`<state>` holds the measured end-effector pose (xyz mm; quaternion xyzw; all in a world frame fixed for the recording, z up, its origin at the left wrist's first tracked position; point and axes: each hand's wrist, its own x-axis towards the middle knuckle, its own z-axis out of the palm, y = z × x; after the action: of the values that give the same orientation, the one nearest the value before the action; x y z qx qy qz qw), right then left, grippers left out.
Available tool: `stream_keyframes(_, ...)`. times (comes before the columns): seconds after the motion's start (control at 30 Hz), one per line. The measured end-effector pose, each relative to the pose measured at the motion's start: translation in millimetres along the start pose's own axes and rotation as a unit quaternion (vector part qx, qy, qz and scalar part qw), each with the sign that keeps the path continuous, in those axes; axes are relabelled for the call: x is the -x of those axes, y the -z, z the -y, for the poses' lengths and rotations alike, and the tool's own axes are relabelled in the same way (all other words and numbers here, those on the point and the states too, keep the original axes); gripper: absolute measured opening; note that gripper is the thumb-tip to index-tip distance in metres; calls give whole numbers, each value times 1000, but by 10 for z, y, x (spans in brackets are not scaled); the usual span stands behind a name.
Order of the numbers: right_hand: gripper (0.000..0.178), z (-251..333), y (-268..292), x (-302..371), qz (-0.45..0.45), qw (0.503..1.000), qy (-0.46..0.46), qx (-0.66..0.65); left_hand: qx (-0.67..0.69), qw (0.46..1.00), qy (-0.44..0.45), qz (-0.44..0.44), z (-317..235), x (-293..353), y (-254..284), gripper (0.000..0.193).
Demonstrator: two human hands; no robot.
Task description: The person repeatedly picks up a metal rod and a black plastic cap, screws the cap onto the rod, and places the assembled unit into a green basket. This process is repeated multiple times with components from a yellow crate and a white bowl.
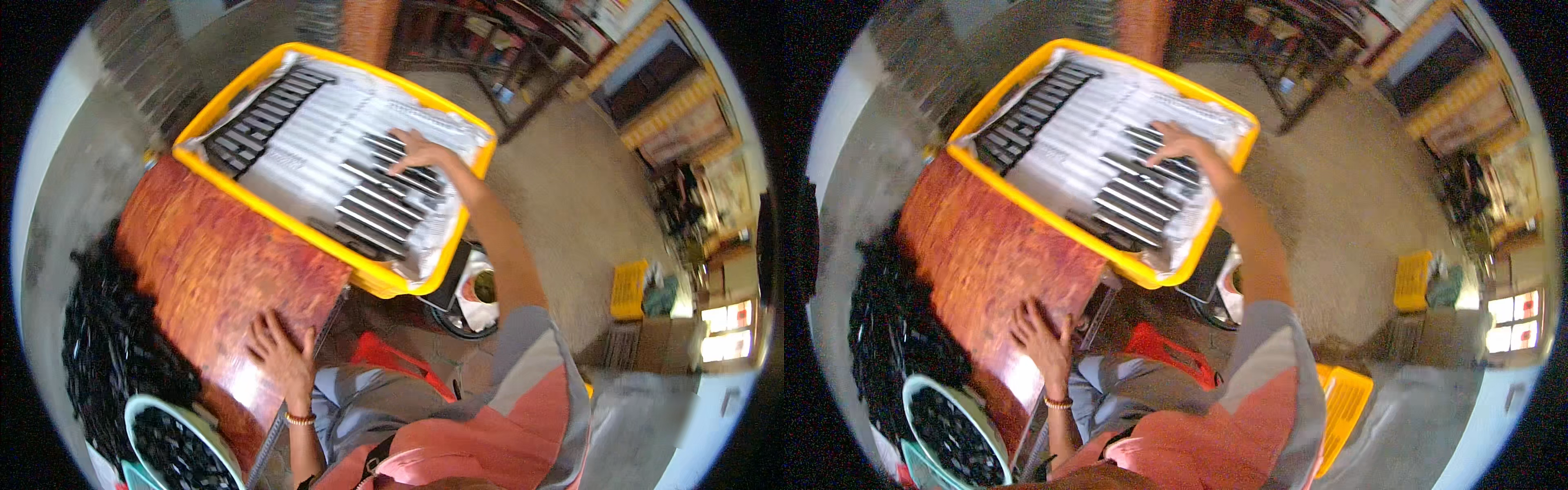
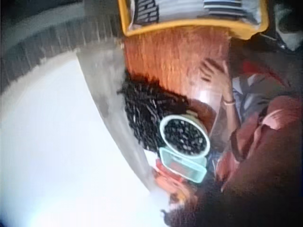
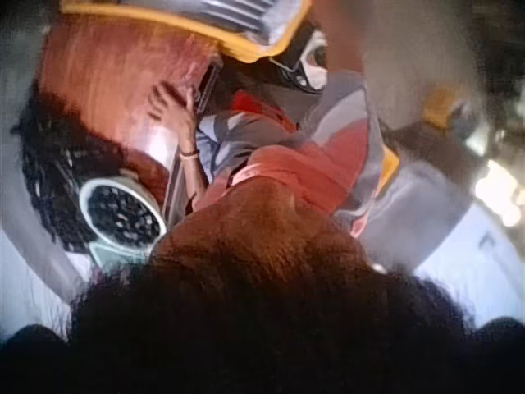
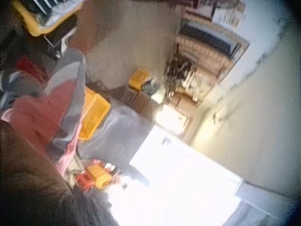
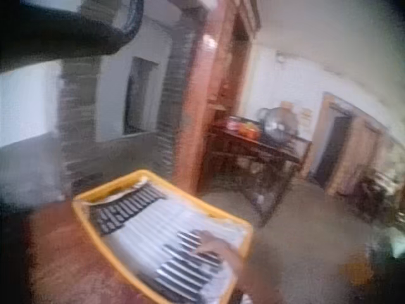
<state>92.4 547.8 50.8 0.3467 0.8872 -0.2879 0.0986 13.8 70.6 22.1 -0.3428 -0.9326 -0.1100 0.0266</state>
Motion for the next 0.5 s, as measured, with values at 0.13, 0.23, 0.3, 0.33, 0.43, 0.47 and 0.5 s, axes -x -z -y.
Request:
stream_keyframes(0.13,118,26,-39,140,7,999,23,23,19,1000,13,0,26,23,28,81)
stream_keyframes(0.23,108,35,33,302,5,999,27,27,36,999,19,-5,30,35,61,82)
stream_keyframes(0.3,98,-216,91,256,9,998,56,39,42,999,20,-1,24,27,40,81)
stream_keyframes(0.33,93,-20,164,304,26,998,11,65,38,999,24,-1,34,37,31,81)
stream_keyframes(0.43,80,27,151,213,-57,992,40,106,42,999,28,7,27,42,46,82)
stream_keyframes(0.47,76,111,100,188,-78,987,62,122,45,999,26,9,20,38,53,82)
stream_keyframes(0.5,68,97,-14,53,-106,977,120,138,49,998,25,11,13,33,59,82)
